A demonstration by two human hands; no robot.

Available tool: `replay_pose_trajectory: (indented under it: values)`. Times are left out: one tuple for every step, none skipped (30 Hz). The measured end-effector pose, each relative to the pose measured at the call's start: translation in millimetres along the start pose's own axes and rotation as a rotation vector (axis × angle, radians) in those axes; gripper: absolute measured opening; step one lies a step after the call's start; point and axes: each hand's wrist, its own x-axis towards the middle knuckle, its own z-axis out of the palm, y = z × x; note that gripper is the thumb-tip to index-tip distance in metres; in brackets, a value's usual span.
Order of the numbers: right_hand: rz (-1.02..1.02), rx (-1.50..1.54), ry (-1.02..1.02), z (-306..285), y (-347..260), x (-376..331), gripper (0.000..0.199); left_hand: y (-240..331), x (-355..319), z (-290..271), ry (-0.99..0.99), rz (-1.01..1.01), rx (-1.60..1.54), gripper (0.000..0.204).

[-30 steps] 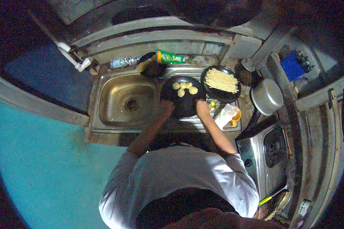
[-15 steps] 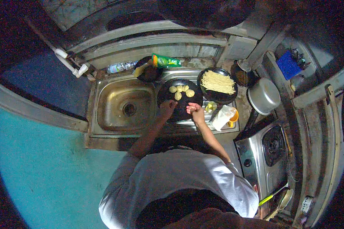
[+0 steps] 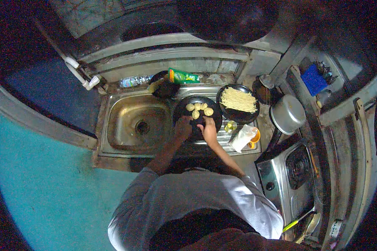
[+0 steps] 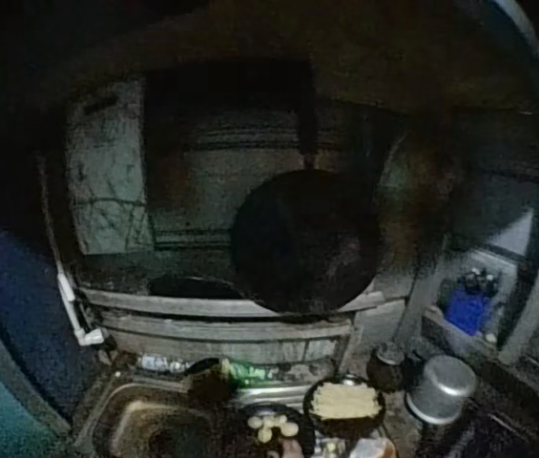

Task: The person assembles food items by hand in a kitchen. They repeatedly pick up small dough balls from a black plate, insert a thin stick into each one, and place the assembled items onto a separate plate containing noodles. The process is repetitive and performed one item at a time.

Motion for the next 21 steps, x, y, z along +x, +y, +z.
replay_pose_trajectory:
  values:
    - [0.017, 0.001, -0.073, 5.9, 4.4, -2.9, 0.023, -1.9, -0.7, -1.7, 0.015, 0.033, -0.01, 0.024]
    - [0.038, -0.009, -0.132, 8.1, 14.1, -4.2, 0.025, 2.8, 2.5, -4.3, 0.027, 0.078, -0.027, 0.024]
    - [0.07, -0.017, -0.197, 8.5, 19.5, -6.9, 0.028, 14.9, 4.7, -15.0, -0.031, 0.072, -0.072, 0.022]
    - [0.045, -0.01, -0.181, 8.9, 24.7, -10.3, 0.028, 24.3, 7.3, -20.3, -0.089, 0.065, -0.116, 0.021]
    - [0.049, -0.008, -0.2, 9.1, 18.7, -10.2, 0.027, 20.7, 6.6, -18.8, -0.107, 0.104, -0.199, 0.021]
    - [0.056, -0.01, -0.217, 7.8, 11.8, -8.7, 0.027, 15.0, 7.1, -12.9, -0.127, 0.146, -0.285, 0.022]
    - [0.063, -0.012, -0.235, 6.3, 5.4, -6.3, 0.027, 9.7, 7.0, -7.0, -0.146, 0.189, -0.371, 0.023]
    - [0.113, 0.056, -0.251, -6.2, -5.3, -0.1, 0.026, 15.7, 8.8, -6.0, -0.158, 0.155, -0.371, 0.024]
    - [0.163, 0.035, -0.278, -4.0, -4.4, 0.1, 0.025, 23.0, 9.8, -4.5, -0.171, 0.121, -0.371, 0.025]
    - [0.213, 0.015, -0.305, -0.3, -2.7, -0.8, 0.024, 26.9, 10.6, -5.5, -0.182, 0.086, -0.37, 0.026]
    - [0.261, -0.012, -0.328, -0.3, 0.1, -0.1, 0.023, 25.5, 11.3, -3.1, -0.15, 0.137, -0.405, 0.027]
    - [0.266, -0.035, -0.328, 3.8, 4.2, -0.3, 0.018, 21.7, 10.5, -0.5, -0.115, 0.183, -0.438, 0.027]
    - [0.26, -0.057, -0.337, 7.4, 8.7, 0.0, 0.016, 17.9, 9.9, 2.2, -0.079, 0.229, -0.471, 0.028]
    - [0.265, -0.079, -0.347, 11.0, 17.0, -1.5, 0.015, 23.0, 11.6, -3.2, -0.148, 0.185, -0.515, 0.028]
    - [0.273, -0.1, -0.356, 13.8, 22.8, -4.1, 0.014, 31.2, 13.3, -17.4, -0.22, 0.142, -0.557, 0.028]
    - [0.284, -0.095, -0.409, 14.4, 31.2, -4.7, 0.022, 38.1, 15.3, -25.5, -0.293, 0.1, -0.6, 0.028]
    - [0.283, -0.057, -0.434, 13.3, 27.7, -2.2, 0.023, 35.2, 15.0, -26.5, -0.316, 0.083, -0.549, 0.028]
    - [0.282, -0.02, -0.459, 10.9, 24.9, -0.2, 0.024, 32.9, 15.0, -25.9, -0.341, 0.066, -0.499, 0.027]
    - [0.283, 0.017, -0.482, 8.6, 22.4, 1.9, 0.025, 30.5, 14.9, -25.7, -0.365, 0.051, -0.45, 0.027]
    - [0.288, 0.006, -0.51, 10.0, 28.0, 3.3, 0.028, 27.0, 15.6, -19.4, -0.335, 0.097, -0.422, 0.026]
    - [0.278, 0.017, -0.496, 9.0, 24.6, 3.8, 0.028, 18.7, 12.9, -9.8, -0.3, 0.134, -0.391, 0.026]
